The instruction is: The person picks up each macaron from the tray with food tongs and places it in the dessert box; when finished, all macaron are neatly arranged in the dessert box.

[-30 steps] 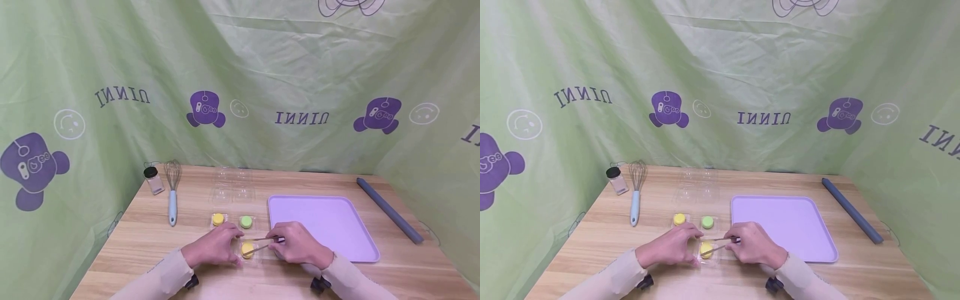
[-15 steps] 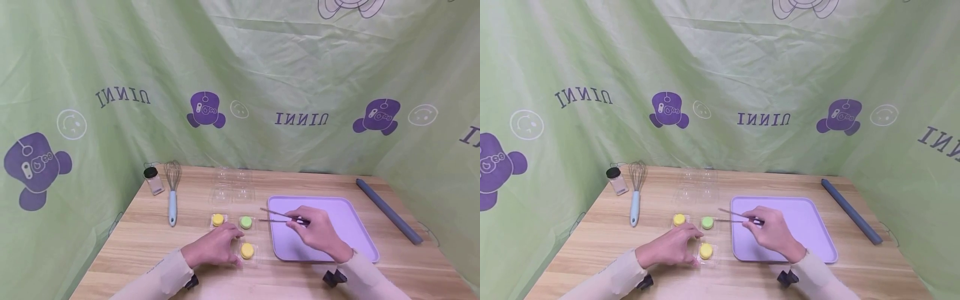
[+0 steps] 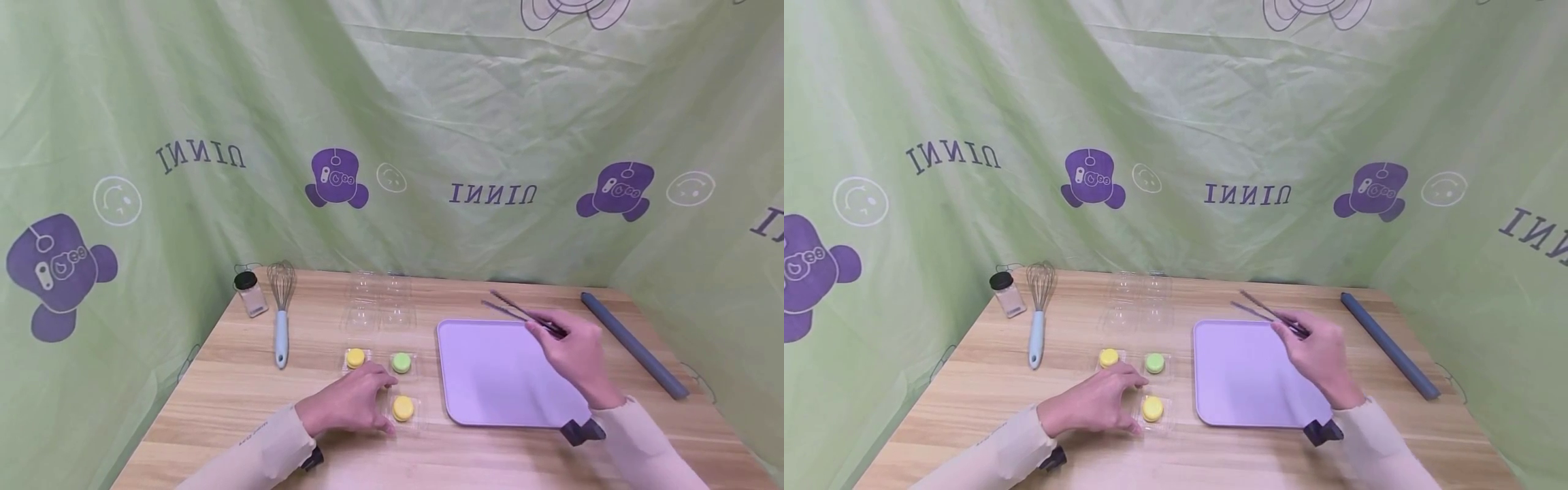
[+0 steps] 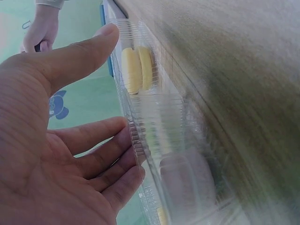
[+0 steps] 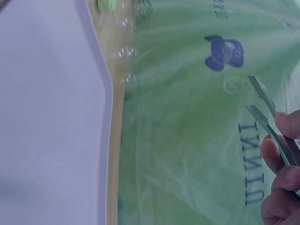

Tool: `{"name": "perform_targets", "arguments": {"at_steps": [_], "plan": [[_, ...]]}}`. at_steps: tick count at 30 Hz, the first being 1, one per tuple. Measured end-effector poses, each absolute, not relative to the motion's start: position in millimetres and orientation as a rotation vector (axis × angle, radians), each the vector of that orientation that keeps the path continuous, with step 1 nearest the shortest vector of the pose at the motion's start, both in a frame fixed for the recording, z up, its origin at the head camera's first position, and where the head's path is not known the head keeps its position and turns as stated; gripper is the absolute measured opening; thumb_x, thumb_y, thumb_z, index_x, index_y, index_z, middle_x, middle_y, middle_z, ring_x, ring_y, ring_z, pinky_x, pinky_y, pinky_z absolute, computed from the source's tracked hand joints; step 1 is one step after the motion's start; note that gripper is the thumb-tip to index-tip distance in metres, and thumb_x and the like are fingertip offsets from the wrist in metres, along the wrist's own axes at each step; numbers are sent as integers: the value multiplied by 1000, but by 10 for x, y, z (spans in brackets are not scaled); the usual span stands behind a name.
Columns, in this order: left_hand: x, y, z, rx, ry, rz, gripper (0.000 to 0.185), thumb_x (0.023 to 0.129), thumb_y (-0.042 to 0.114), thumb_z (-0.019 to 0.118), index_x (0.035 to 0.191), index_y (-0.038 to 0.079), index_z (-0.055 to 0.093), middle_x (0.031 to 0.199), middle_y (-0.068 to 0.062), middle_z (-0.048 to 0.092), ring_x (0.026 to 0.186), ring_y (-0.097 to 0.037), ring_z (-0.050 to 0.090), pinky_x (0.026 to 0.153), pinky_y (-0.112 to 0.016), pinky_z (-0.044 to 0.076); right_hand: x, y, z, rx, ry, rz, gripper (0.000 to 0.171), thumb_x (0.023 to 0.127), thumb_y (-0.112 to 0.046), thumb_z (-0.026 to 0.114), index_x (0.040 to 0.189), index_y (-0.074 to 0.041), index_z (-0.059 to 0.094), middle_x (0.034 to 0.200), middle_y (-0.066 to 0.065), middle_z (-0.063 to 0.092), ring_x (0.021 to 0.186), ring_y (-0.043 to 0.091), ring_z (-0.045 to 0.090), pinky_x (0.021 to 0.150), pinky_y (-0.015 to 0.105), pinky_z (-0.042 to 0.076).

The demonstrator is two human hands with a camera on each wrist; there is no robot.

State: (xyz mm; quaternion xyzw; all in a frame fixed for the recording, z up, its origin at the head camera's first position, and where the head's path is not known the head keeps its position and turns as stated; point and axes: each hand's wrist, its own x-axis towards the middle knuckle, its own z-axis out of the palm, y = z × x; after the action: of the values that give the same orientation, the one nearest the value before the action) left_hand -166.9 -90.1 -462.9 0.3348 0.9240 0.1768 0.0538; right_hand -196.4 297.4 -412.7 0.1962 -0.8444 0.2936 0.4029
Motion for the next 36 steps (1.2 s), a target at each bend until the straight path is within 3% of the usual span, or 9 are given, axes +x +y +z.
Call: {"name": "perform_targets", "arguments": {"at_steps": [11, 14, 18, 22, 31, 36], "plan": [[-1677, -896, -4629, 984, 2808, 566, 81, 66, 52, 90, 129, 8, 67, 131, -6, 67, 124, -21, 57, 110, -37, 52, -1928, 3444, -4123, 99, -2200, 712, 21, 80, -9, 82, 100, -6, 80, 90, 18, 78, 79, -36, 40, 66, 0, 35], [-1675, -898, -4626, 974, 2810, 566, 81, 66, 52, 90, 130, 8, 67, 130, -6, 66, 123, -20, 57, 109, -37, 52, -1920, 3588, -4140, -45, -2247, 722, 21, 83, -17, 81, 104, -10, 80, 93, 9, 80, 79, -36, 40, 68, 0, 35], [-1680, -901, -4635, 973, 2825, 542, 80, 67, 54, 89, 129, 9, 68, 130, -7, 66, 123, -21, 58, 109, -37, 52, -1909, 3781, -4174, -162, -2316, 745, 26, 88, -25, 78, 109, -10, 79, 100, 10, 80, 76, -33, 40, 68, 1, 36], [-1682, -904, -4635, 973, 2827, 535, 80, 67, 54, 89, 129, 8, 67, 132, -8, 66, 124, -22, 58, 110, -39, 52, -1883, 3955, -4211, -212, -2386, 774, 32, 93, -28, 72, 116, -5, 75, 111, 25, 74, 74, -30, 40, 63, 2, 39], [-1677, -900, -4613, 979, 2815, 545, 79, 68, 51, 90, 130, 8, 67, 133, -9, 65, 126, -23, 57, 111, -39, 51, -1862, 4270, -4379, -322, -2519, 780, 41, 99, -38, 63, 126, -9, 70, 115, 24, 73, 70, -16, 45, 59, 16, 41], [-1666, -906, -4614, 977, 2813, 557, 78, 69, 51, 89, 130, 8, 67, 134, -9, 65, 126, -22, 56, 111, -40, 51, -1863, 4437, -4507, -380, -2610, 832, 49, 101, -40, 58, 133, -4, 64, 120, 28, 70, 75, 0, 53, 58, 20, 42]]}}
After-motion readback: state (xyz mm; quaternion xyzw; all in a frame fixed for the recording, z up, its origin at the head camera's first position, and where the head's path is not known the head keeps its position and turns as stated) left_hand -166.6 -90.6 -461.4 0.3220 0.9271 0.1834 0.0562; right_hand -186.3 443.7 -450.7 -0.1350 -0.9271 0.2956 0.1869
